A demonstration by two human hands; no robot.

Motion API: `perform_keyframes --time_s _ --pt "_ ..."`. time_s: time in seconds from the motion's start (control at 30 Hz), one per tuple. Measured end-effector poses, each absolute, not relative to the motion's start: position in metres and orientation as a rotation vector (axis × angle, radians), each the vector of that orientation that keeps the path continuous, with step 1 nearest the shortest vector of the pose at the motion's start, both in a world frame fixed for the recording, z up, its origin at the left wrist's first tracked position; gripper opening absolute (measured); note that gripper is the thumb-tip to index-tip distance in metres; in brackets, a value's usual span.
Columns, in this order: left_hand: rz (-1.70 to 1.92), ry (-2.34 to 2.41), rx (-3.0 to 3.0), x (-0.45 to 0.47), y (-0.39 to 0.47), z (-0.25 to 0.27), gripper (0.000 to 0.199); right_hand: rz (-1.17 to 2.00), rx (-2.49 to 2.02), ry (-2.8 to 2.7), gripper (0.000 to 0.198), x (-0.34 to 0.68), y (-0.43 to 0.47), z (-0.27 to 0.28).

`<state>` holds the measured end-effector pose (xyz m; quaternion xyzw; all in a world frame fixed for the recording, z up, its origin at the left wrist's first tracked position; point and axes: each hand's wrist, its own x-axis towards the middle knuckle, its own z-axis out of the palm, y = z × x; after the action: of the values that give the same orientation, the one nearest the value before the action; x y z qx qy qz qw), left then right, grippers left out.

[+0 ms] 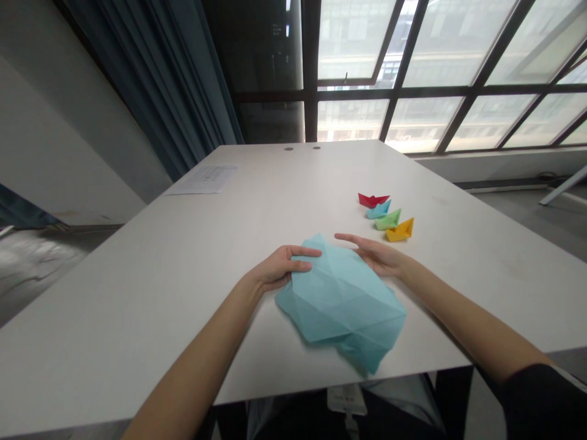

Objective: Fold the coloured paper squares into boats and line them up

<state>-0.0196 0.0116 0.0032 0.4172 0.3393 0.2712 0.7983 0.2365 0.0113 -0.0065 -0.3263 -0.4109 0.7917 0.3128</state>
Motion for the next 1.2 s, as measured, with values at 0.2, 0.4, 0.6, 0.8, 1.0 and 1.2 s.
perform_keyframes --time_s 0.2,0.4,0.6,0.8,1.0,1.2 --pt "0.558 0.749 0.980 -0.019 0.011 0.002 0.042 2.162 -0.908 -1.000 0.033 0.238 0.011 -0.009" --pt "0.753 0.670 0.890 -0.020 0.013 0.005 0.052 1.802 -1.077 -1.103 0.030 0.241 0.024 -0.015" --pt "1.036 0.600 0.822 -0.021 0.014 0.016 0.080 1.386 -1.147 -1.077 0.034 0.248 0.037 -0.020" --pt "1.126 0.728 0.908 -0.015 0.018 0.010 0.089 1.116 -1.158 -1.081 0.035 0.245 0.036 -0.026" --pt "1.127 0.947 1.039 -0.014 0.026 -0.006 0.046 1.178 -1.103 -1.133 0.035 0.237 0.030 -0.024" --pt "1.169 1.069 1.106 -0.018 0.030 -0.011 0.051 1.096 -1.162 -1.307 0.036 0.237 0.029 -0.025"
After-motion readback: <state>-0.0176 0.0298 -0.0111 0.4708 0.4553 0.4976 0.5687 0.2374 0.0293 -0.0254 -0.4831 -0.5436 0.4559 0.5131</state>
